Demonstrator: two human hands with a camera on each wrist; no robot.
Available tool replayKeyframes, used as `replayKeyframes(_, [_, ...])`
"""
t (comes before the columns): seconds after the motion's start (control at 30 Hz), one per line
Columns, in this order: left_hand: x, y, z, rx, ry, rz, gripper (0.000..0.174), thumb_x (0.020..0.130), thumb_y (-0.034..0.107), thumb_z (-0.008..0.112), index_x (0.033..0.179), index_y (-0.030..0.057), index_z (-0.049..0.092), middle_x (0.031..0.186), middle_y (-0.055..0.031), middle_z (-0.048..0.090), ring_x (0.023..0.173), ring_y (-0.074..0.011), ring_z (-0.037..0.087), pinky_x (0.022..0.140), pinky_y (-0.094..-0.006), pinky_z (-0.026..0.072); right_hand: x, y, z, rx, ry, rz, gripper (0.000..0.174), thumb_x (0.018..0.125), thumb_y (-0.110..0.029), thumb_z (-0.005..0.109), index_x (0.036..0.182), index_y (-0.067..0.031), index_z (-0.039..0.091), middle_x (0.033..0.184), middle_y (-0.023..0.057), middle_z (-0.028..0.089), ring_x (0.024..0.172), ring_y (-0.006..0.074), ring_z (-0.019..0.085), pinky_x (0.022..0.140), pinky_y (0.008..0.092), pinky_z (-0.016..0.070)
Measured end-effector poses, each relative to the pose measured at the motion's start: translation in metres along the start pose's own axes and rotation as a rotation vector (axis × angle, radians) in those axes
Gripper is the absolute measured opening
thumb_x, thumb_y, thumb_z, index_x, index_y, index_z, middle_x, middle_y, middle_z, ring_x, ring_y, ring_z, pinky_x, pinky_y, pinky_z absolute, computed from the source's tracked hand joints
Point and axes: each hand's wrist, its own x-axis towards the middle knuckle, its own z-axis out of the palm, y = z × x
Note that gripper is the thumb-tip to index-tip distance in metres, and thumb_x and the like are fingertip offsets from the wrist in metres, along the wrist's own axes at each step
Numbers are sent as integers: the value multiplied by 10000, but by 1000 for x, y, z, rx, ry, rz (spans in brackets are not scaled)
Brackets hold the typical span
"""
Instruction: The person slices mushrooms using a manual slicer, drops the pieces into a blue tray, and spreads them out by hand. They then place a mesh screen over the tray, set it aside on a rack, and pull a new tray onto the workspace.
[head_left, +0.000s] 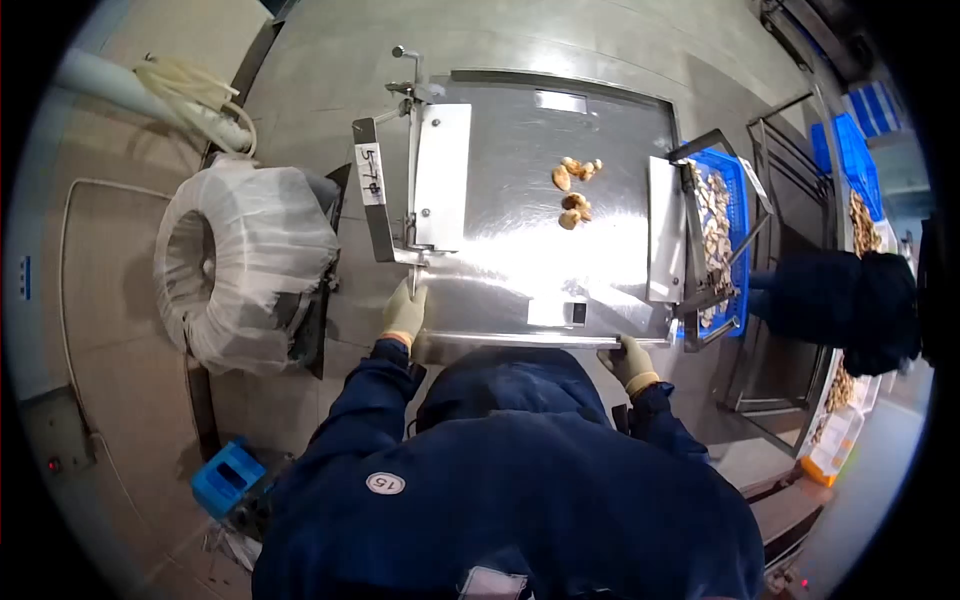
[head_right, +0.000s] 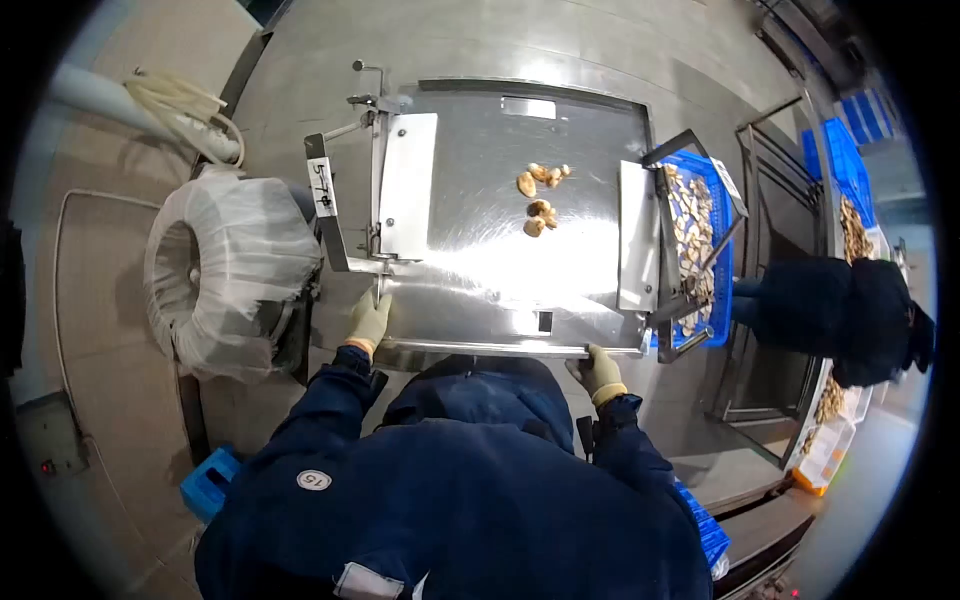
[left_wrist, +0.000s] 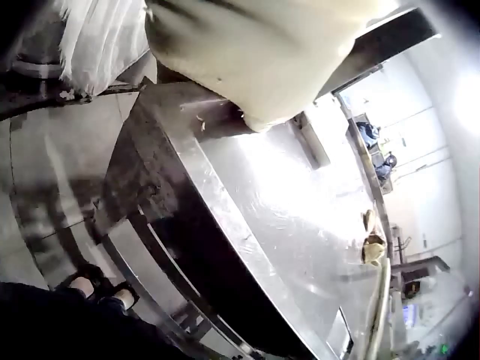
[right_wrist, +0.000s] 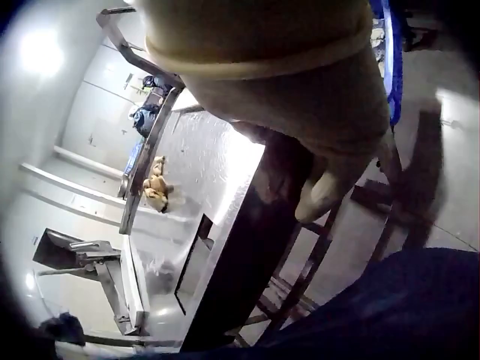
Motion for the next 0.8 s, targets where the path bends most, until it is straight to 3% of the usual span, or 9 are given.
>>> replayKeyframes(0.07, [2,-2,-3,94,-9,1,450,966,435,607,1292,130,659,1166,-226,712,1105,-440,652,953,-503,507,13,48,15,89,1,-52,263,986,-243,621,1082,1,597,1019,190,679,991,301,682,878,507,615])
replayKeyframes(0.13, [-1,3,-7,69,29,62,427,964,430,602,1255,126,679,1138,-223,718,1083,-438,659,938,-509,506,11,22,17,911,78,294,238,969,-197,648,1068,10,586,983,150,667,990,261,671,890,457,594])
replayKeyframes(0.23, [0,3,-10,49,-6,71,413,962,424,608,1240,130,692,1101,-216,726,1075,-437,662,933,-500,505,1,-45,5,1324,234,587,228,963,-195,688,1024,2,592,876,72,668,929,182,687,842,348,593])
replayKeyframes(0.37, [2,2,-14,65,-49,72,428,974,410,600,1260,103,683,1111,-237,719,1079,-446,657,940,-498,501,10,10,29,619,180,219,226,976,-197,627,1055,14,603,940,142,655,963,268,694,872,449,624])
replayKeyframes(0.43, [3,8,-18,107,-79,66,431,979,408,594,1257,91,685,1112,-245,717,1081,-448,656,937,-497,502,14,8,28,835,208,375,231,952,-174,653,1076,19,624,956,168,673,957,288,707,857,473,628])
replayKeyframes(0.47, [4,8,-19,128,-93,64,433,982,407,591,1256,86,685,1112,-249,715,1082,-449,656,936,-496,503,9,-26,22,1262,277,561,241,933,-172,688,1074,17,636,944,173,696,936,285,722,838,456,628])
replayKeyframes(0.5, [4,6,-20,117,-83,92,419,984,404,590,1221,74,696,1097,-246,718,1082,-449,655,923,-497,504,2,-32,21,502,158,267,279,876,-182,767,1063,-4,660,908,164,725,877,290,736,791,414,614])
replayKeyframes(0.53, [2,16,-25,161,-117,43,396,983,382,593,1187,60,699,1082,-243,721,1071,-452,657,914,-501,504,-4,-37,19,-295,264,47,328,819,-192,845,1052,-25,684,872,155,753,818,295,750,744,372,600])
replayKeyframes(0.8, [20,-16,-17,188,-165,106,444,1003,382,588,1253,19,641,1088,-258,716,1047,-453,669,901,-499,508,4,-12,30,216,218,177,329,860,-252,804,1030,-4,668,833,154,748,766,280,746,702,379,592])
